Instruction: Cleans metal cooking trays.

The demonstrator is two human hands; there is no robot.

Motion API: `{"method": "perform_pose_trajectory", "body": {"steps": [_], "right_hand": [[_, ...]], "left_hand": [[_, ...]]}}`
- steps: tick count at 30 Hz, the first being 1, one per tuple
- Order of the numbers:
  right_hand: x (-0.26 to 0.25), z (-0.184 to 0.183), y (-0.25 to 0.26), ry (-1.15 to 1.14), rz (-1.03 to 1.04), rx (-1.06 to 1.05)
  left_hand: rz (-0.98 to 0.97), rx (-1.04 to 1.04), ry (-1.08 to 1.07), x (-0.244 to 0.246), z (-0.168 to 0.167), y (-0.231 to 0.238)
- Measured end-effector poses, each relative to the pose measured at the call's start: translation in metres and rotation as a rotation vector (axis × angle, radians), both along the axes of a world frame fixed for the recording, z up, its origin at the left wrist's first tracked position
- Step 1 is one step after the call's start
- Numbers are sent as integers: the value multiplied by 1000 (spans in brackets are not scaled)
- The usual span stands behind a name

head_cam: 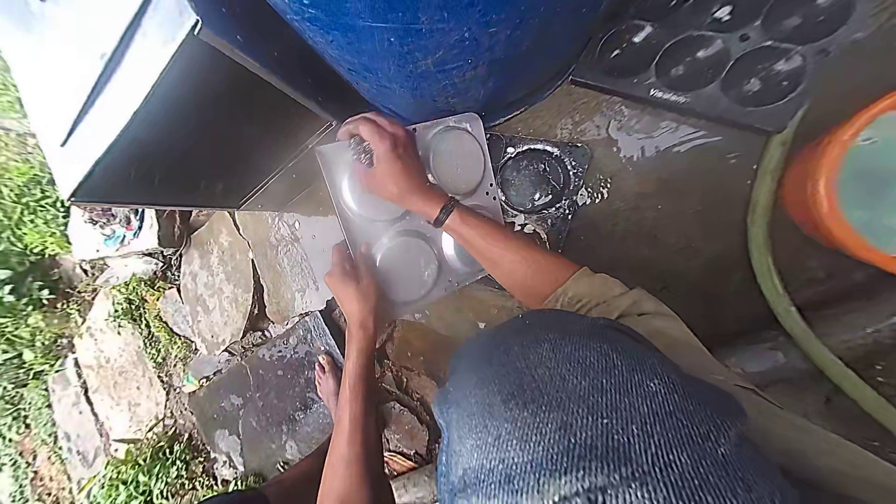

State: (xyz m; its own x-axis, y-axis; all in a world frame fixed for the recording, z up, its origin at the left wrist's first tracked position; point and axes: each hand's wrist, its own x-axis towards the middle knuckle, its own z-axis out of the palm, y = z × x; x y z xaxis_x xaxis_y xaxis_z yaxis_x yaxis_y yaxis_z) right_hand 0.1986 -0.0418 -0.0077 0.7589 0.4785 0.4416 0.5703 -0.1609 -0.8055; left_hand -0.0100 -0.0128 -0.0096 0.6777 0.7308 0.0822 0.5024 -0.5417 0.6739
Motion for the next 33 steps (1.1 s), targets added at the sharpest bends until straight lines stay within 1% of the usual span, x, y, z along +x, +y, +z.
{"method": "perform_pose_trajectory", "body": {"steps": [2,4,6,8,9,11,14,16,18,20,22,23,25,27,30,33], "right_hand": [[-20,11,5,-21,108,17],[-47,8,1,34,152,49],[-69,-2,-16,80,171,64],[-96,-18,-40,78,226,18],[-105,-27,-50,55,240,10],[-107,-41,-66,-15,216,1],[-88,-46,-66,-118,134,1],[-60,-43,-52,-182,59,31],[-21,-44,-37,-115,-42,15],[20,-52,-31,-2,-139,-55],[44,-61,-37,31,-210,-159],[47,-65,-44,11,-235,-188],[40,-66,-60,-13,-257,-235],[15,-70,-70,-6,-237,-242],[-34,-74,-78,28,-194,-231],[-78,-63,-103,77,-102,-256]], "left_hand": [[-11,11,-4,3,1,-1],[-5,0,-2,1,0,-3],[-2,-22,-24,2,-3,0],[1,-60,-48,-2,-7,3],[-1,-79,-55,-3,-8,4],[-4,-114,-61,-1,-10,5],[3,-163,-10,3,-8,4],[-3,-148,-1,8,-6,5],[-4,-139,-5,9,-4,2],[11,-130,-14,8,-4,-4],[-2,-106,-27,5,-5,-4],[-18,-96,-37,3,-7,-4],[-54,-59,-33,0,-12,-2],[-52,-55,19,-6,-16,-1],[12,-147,19,-8,-19,1],[61,-208,-24,-7,-19,6]]}}
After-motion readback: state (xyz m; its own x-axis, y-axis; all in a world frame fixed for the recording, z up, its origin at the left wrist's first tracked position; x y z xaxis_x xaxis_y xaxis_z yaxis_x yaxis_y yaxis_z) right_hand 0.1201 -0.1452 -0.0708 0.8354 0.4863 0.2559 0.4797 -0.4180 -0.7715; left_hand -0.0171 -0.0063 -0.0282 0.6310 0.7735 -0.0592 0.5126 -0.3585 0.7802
